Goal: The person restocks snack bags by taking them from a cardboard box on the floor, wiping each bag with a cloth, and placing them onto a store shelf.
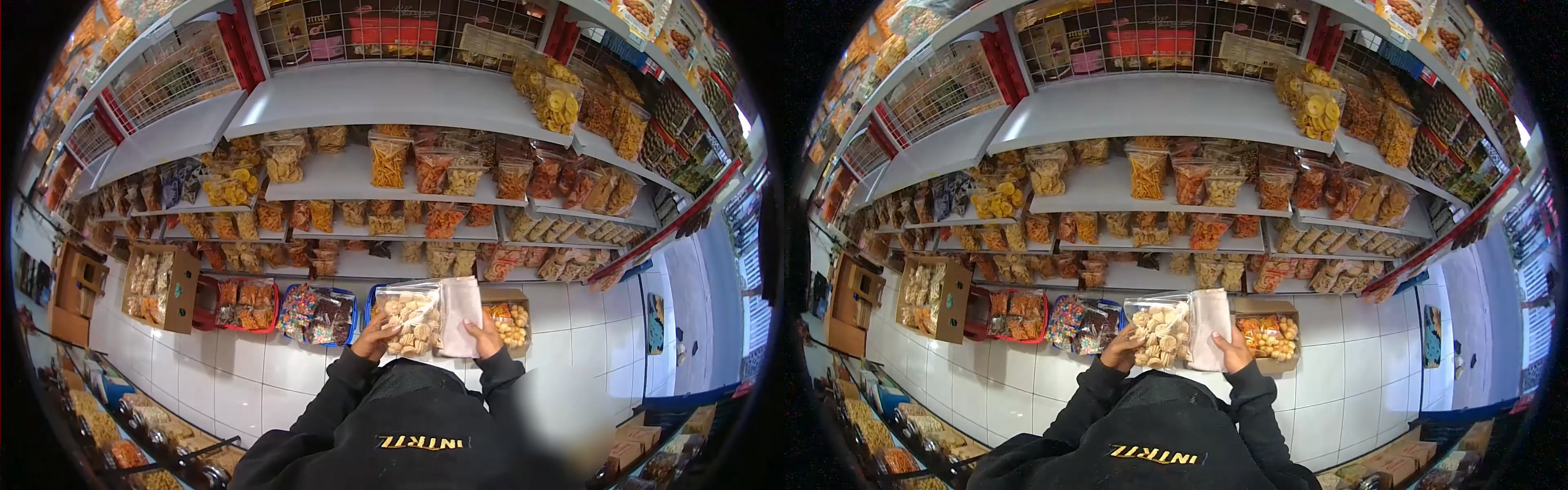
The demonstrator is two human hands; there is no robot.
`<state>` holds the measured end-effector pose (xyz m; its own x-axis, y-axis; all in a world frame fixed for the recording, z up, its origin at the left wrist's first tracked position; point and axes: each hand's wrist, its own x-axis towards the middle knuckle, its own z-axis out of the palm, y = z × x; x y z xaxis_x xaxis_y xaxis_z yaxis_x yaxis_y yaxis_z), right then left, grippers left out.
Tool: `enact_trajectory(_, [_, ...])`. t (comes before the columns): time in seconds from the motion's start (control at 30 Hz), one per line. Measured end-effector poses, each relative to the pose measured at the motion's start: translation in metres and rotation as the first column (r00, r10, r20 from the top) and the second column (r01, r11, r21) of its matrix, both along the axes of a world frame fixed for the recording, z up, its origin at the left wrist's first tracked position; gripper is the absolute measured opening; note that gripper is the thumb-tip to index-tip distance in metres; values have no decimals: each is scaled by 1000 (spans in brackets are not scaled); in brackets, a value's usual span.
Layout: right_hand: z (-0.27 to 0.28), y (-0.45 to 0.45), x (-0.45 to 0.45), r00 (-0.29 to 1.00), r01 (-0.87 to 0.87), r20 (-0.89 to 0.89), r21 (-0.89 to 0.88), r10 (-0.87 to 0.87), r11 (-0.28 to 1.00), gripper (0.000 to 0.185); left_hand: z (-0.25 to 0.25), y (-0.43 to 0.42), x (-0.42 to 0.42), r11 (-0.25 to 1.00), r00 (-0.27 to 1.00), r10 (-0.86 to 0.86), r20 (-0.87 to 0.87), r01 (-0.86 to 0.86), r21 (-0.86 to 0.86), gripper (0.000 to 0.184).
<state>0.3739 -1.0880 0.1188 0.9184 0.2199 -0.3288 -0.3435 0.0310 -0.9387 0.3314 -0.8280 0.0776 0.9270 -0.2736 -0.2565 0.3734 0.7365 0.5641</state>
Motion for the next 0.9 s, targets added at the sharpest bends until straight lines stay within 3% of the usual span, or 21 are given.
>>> enact_trajectory(0.13, [24, -1, -1, 934, 16, 349, -243, 72, 970, 40, -2, -8, -8, 995, 998, -9, -55, 15, 101, 60])
enact_trajectory(0.2, [55, 6, -5, 803, -7, 500, -535, 323, 845, 47, 8, -18, -11, 997, 998, -33, -54, 37, 69, 60])
enact_trajectory(0.27, [78, 21, -13, 667, 66, 512, -764, 541, 642, 56, 15, -25, -11, 997, 996, -71, -46, 73, 37, 59])
enact_trajectory(0.33, [75, 36, -14, 641, 49, 478, -806, 600, 590, 56, 16, -30, -10, 993, 993, -115, -36, 116, 22, 60])
enact_trajectory(0.4, [68, 50, -17, 637, 19, 418, -849, 648, 529, 56, 19, -32, -7, 988, 987, -103, -122, 87, -128, 59])
enact_trajectory(0.47, [58, 60, -15, 658, 24, 395, -862, 641, 506, 56, 23, -32, -3, 962, 975, -94, -202, 37, -270, 70])
enact_trajectory(0.5, [58, 63, -16, 669, 3, 373, -866, 642, 500, 56, 15, -32, -1, 999, 967, 7, -255, -19, -44, 88])
enact_trajectory(0.6, [55, 72, -18, 667, -31, 360, -861, 652, 507, 56, 15, -26, 4, 992, 976, -7, -218, -21, -127, 85])
enact_trajectory(0.63, [50, 74, -19, 640, -22, 391, -851, 661, 525, 56, 16, -25, 4, 991, 963, 9, -270, -44, -127, 78])
enact_trajectory(0.73, [47, 84, -21, 549, -16, 408, -867, 729, 497, 56, -6, -25, 8, 989, 980, 130, -148, -140, -55, 67])
enact_trajectory(0.77, [50, 87, -22, 507, -16, 405, -878, 761, 478, 56, 20, -24, 9, 989, 981, 106, -162, -120, -83, 58])
enact_trajectory(0.9, [54, 96, -19, 407, -13, 342, -925, 847, 380, 54, 7, -11, 12, 937, 989, 21, -145, -70, -342, 52])
